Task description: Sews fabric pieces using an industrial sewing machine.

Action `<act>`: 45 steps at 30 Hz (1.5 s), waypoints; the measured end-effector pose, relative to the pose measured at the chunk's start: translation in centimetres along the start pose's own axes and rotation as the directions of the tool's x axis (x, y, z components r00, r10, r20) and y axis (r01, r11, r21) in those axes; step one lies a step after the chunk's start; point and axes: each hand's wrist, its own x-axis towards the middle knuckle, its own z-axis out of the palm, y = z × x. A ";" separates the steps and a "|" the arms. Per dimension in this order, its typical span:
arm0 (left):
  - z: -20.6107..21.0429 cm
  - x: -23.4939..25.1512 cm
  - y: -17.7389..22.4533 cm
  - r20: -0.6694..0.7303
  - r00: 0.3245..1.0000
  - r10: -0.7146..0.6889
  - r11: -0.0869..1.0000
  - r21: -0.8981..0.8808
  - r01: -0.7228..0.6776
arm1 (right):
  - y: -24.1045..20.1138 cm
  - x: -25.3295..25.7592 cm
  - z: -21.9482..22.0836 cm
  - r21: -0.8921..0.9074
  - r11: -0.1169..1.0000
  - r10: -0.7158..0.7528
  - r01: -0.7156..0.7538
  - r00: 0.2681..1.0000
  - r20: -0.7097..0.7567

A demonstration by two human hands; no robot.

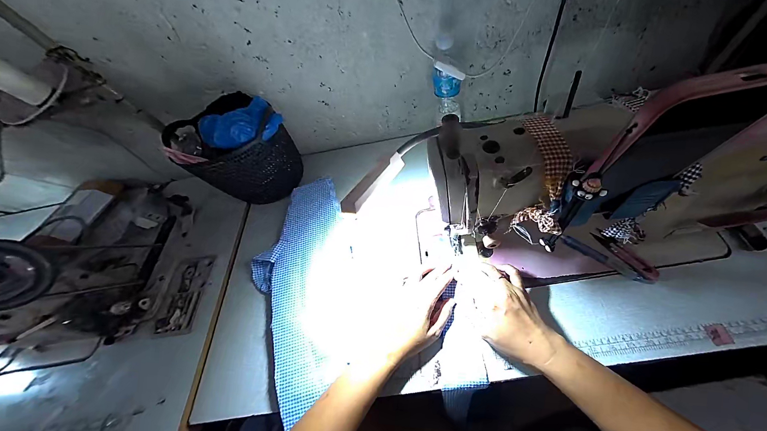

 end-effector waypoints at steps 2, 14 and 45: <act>0.0 0.2 0.0 -0.020 1.000 -0.016 0.999 -0.050 0.015 | 0.1 0.1 -0.2 0.012 1.000 0.020 -0.020 0.999 0.031; 0.7 -0.7 -0.3 -0.100 0.993 -0.060 0.997 -0.061 0.054 | 0.3 -0.6 0.6 0.033 0.999 0.012 -0.014 0.998 0.063; 0.1 3.6 0.8 -0.136 0.947 -0.291 0.919 -0.315 0.237 | 0.0 -0.3 0.7 0.052 0.997 0.064 -0.063 0.998 -0.011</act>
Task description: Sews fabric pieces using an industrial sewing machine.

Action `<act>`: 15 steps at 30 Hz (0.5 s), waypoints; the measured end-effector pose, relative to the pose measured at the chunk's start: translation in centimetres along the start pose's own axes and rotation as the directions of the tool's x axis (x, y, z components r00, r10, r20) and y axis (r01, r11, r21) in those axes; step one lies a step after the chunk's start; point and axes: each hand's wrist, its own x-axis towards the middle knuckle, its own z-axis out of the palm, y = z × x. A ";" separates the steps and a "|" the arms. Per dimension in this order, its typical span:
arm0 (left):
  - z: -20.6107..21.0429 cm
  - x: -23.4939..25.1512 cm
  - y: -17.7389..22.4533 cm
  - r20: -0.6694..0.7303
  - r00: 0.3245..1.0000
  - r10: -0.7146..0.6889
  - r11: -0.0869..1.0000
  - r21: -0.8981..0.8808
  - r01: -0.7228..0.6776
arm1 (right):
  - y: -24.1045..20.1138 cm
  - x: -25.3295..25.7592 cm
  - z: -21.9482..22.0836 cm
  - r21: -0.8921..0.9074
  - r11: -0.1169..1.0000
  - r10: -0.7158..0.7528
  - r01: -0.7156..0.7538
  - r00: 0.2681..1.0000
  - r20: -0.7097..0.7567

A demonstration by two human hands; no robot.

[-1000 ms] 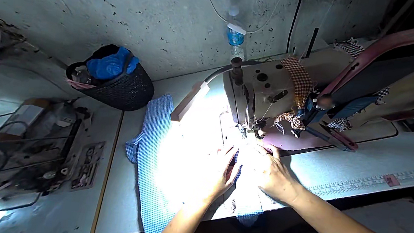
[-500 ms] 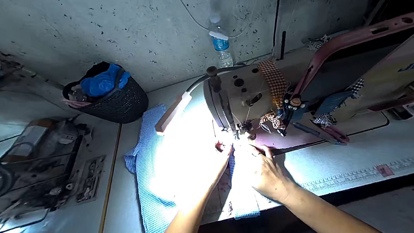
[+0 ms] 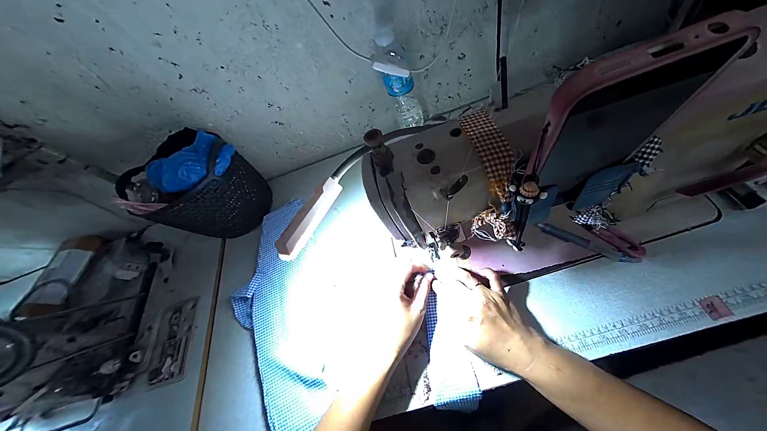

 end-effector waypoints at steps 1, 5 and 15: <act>0.2 -0.4 -0.3 -0.001 0.995 0.095 0.995 0.023 -0.095 | -0.1 0.1 -0.2 0.011 1.000 0.020 -0.020 1.000 0.024; -0.2 -0.6 -0.8 0.052 0.976 0.210 0.946 0.242 -0.216 | 0.5 0.5 0.2 0.012 0.999 0.035 -0.035 0.999 0.035; 0.7 -1.4 -0.7 0.016 0.979 0.205 0.930 0.308 -0.200 | 0.4 0.2 0.4 -0.057 0.998 -0.007 0.002 0.996 -0.093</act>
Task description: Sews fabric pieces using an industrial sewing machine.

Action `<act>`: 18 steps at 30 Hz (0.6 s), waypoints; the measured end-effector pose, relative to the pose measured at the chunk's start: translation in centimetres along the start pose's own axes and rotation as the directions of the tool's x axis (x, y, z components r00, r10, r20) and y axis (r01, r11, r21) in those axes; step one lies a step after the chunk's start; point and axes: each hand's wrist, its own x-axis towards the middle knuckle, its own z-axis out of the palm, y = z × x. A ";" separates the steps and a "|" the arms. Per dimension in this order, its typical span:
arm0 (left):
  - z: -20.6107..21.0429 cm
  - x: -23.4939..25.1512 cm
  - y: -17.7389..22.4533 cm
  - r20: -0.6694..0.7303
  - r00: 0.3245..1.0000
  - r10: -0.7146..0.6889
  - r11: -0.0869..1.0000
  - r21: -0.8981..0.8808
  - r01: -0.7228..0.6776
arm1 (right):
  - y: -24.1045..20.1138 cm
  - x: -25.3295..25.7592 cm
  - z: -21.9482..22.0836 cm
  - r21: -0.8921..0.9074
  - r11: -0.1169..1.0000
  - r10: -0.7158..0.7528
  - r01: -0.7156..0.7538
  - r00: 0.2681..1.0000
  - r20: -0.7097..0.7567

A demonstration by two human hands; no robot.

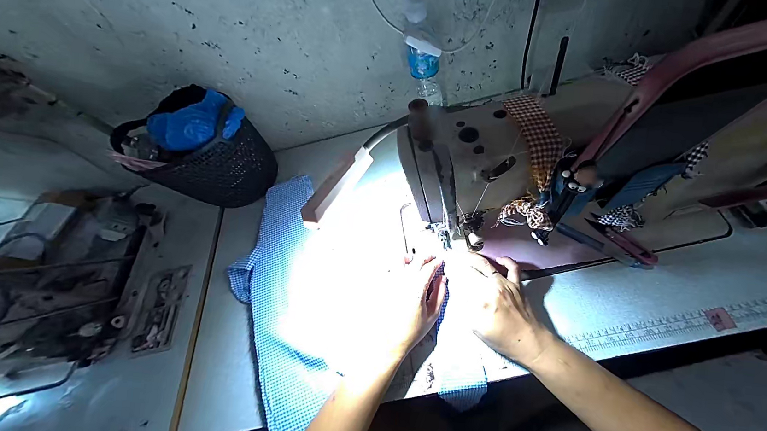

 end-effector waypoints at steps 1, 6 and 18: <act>0.1 -0.1 0.0 -0.003 1.000 0.002 1.000 -0.003 -0.002 | 0.0 0.0 0.0 -0.001 1.000 0.005 -0.005 1.000 -0.004; 0.0 -0.1 0.3 0.004 1.000 0.022 1.000 0.008 -0.022 | -0.2 0.2 0.3 -0.033 0.999 0.013 -0.013 1.000 0.011; 0.3 0.7 -0.8 0.031 0.999 0.032 0.999 -0.029 -0.032 | -0.3 1.3 -0.2 -0.045 0.995 0.094 -0.088 0.985 0.142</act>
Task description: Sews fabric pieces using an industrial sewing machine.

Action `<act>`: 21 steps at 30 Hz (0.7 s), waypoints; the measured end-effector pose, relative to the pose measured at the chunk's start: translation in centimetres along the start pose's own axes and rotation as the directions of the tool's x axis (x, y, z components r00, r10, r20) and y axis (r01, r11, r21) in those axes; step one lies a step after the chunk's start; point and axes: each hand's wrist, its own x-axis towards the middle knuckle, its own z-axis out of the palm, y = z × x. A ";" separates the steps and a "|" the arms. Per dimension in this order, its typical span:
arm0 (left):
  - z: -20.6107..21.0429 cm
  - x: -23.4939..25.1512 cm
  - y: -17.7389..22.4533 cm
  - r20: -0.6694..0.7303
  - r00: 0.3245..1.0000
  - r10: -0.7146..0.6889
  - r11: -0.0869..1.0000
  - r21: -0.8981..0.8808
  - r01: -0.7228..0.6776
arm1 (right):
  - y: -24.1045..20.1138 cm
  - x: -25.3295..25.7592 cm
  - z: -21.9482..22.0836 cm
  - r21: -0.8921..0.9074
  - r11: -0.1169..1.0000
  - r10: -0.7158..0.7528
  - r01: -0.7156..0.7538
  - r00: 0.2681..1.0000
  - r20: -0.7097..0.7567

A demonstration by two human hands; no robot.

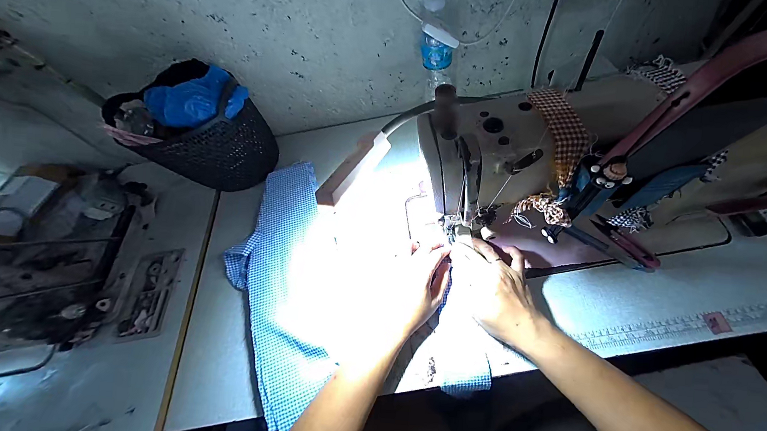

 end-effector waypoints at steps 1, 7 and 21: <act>-0.2 0.1 0.0 0.016 1.000 0.000 1.000 0.026 -0.001 | 0.0 0.0 0.0 0.000 1.000 0.004 -0.004 1.000 0.011; 0.4 -0.8 0.4 -0.056 0.998 -0.017 0.998 0.062 0.021 | 0.1 -0.2 0.4 -0.033 0.999 -0.023 0.022 0.999 -0.034; 0.1 -0.8 0.6 0.030 0.999 -0.033 0.998 -0.059 0.034 | 0.6 -0.6 0.9 0.012 0.997 -0.070 0.072 0.992 -0.106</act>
